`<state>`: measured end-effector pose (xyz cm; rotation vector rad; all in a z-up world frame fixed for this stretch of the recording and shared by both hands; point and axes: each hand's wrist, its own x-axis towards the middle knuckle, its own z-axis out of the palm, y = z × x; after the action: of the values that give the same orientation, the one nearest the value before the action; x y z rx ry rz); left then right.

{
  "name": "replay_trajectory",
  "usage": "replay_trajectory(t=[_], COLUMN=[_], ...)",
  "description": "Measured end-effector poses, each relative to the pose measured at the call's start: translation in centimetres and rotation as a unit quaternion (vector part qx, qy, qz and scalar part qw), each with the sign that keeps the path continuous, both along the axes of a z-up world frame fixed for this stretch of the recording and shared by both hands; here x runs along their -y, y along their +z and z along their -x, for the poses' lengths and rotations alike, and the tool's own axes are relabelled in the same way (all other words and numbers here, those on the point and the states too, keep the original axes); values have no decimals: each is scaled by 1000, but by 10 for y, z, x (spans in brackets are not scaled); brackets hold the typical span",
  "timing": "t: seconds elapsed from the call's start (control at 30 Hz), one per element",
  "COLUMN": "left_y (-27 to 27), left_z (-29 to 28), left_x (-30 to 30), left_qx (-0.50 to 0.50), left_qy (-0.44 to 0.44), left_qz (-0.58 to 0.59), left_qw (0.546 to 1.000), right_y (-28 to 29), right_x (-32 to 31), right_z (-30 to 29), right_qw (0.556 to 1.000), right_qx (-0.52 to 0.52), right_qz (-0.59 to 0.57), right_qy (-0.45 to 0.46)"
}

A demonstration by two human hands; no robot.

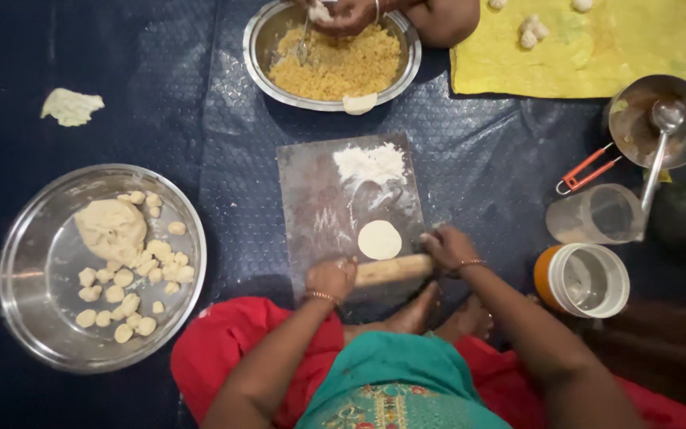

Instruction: The person rolls small dough pieces into circles on a wooden board using a rolling pin, places a portion of yellow filling from a metal bowl onto each circle, and folds the dough to seal the filling.

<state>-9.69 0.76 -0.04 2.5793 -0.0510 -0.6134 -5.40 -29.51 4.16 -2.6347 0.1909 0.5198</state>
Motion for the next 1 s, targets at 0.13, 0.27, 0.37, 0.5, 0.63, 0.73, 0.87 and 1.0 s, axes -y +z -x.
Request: replay_trajectory(t=[0.13, 0.27, 0.37, 0.5, 0.63, 0.73, 0.87, 1.0], left_y=[-6, -4, 1, 4, -8, -16, -25, -11], left_z=[-37, -93, -125, -101, -13, 6, -5, 0], left_x=[4, 11, 14, 11, 6, -4, -26, -34], left_qx=[125, 346, 301, 194, 244, 171, 17, 24], left_qy=[43, 71, 91, 103, 13, -39, -74, -137], left_qz=[-4, -15, 39, 45, 2, -1, -31, -63], left_qw=[991, 935, 949, 975, 970, 984, 997, 988], right_y=[-11, -15, -14, -12, -3, 10, -5, -41], right_x=[11, 5, 3, 5, 13, 4, -42, -83], right_z=[15, -32, -70, -49, 27, 42, 9, -27], right_qw=[975, 957, 956, 972, 983, 977, 982, 984], right_qx=[171, 264, 272, 213, 134, 94, 148, 178], right_qz=[96, 84, 86, 86, 80, 135, 4, -9], right_qy=[99, 91, 62, 53, 97, 135, 113, 16])
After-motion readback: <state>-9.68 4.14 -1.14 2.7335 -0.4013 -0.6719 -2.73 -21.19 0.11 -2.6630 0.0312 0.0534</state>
